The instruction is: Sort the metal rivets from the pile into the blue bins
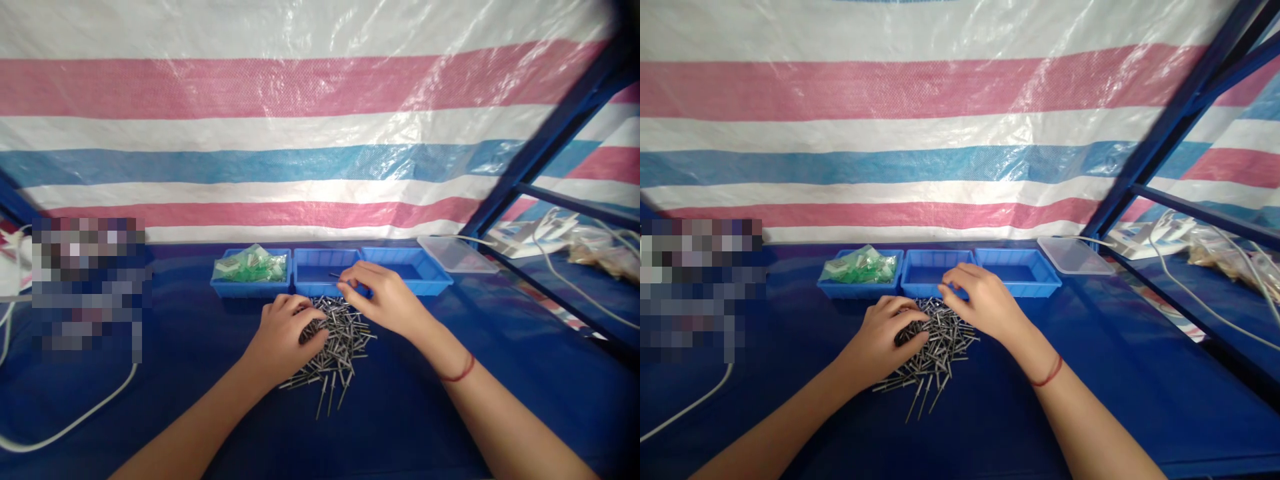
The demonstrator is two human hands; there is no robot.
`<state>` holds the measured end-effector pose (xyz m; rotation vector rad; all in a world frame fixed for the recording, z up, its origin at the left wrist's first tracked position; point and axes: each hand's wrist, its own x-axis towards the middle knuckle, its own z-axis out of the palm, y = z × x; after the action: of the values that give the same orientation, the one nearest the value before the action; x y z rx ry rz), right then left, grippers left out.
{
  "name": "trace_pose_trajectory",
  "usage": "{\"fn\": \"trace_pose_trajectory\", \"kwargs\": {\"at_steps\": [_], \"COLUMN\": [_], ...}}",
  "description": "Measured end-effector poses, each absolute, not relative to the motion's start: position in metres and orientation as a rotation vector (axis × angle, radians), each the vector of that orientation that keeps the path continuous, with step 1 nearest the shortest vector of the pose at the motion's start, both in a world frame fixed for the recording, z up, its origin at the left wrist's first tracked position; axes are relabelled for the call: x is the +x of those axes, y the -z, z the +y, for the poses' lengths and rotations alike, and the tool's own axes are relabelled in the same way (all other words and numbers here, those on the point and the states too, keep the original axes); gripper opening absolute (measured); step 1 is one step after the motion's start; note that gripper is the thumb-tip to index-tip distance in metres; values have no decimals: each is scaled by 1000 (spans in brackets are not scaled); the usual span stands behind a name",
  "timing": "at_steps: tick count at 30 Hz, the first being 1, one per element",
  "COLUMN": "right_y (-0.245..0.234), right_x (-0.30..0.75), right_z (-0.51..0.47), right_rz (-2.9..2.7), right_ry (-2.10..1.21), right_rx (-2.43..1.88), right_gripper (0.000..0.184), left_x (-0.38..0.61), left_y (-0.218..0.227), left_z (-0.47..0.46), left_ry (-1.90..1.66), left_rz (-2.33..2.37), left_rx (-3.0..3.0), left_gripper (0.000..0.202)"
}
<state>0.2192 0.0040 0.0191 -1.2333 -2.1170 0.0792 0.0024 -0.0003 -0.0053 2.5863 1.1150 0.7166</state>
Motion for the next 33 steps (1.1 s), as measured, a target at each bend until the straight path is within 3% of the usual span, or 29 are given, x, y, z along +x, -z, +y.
{"fn": "trace_pose_trajectory", "kwargs": {"at_steps": [5,10,17,24,33], "right_y": [-29,-21,-26,-31,-21], "right_x": [230,239,240,220,195], "right_z": [-11,-17,-22,-23,-26], "right_rz": [-2381,-2337,-2370,-2235,-2082], "right_ry": [-504,-734,-802,-714,-645], "right_rx": [-1284,-1622,-1638,-1246,-1090], "right_gripper": [10,9,16,12,7], "left_x": [2,1,1,5,6], "left_y": [6,8,6,3,-1], "left_z": [-1,0,0,-1,-3], "left_ry": [-659,-658,-698,-924,-1119], "left_rz": [1119,1103,1101,988,993], "left_rx": [2606,2604,2556,2402,2232], "left_gripper": [13,13,15,19,7]}}
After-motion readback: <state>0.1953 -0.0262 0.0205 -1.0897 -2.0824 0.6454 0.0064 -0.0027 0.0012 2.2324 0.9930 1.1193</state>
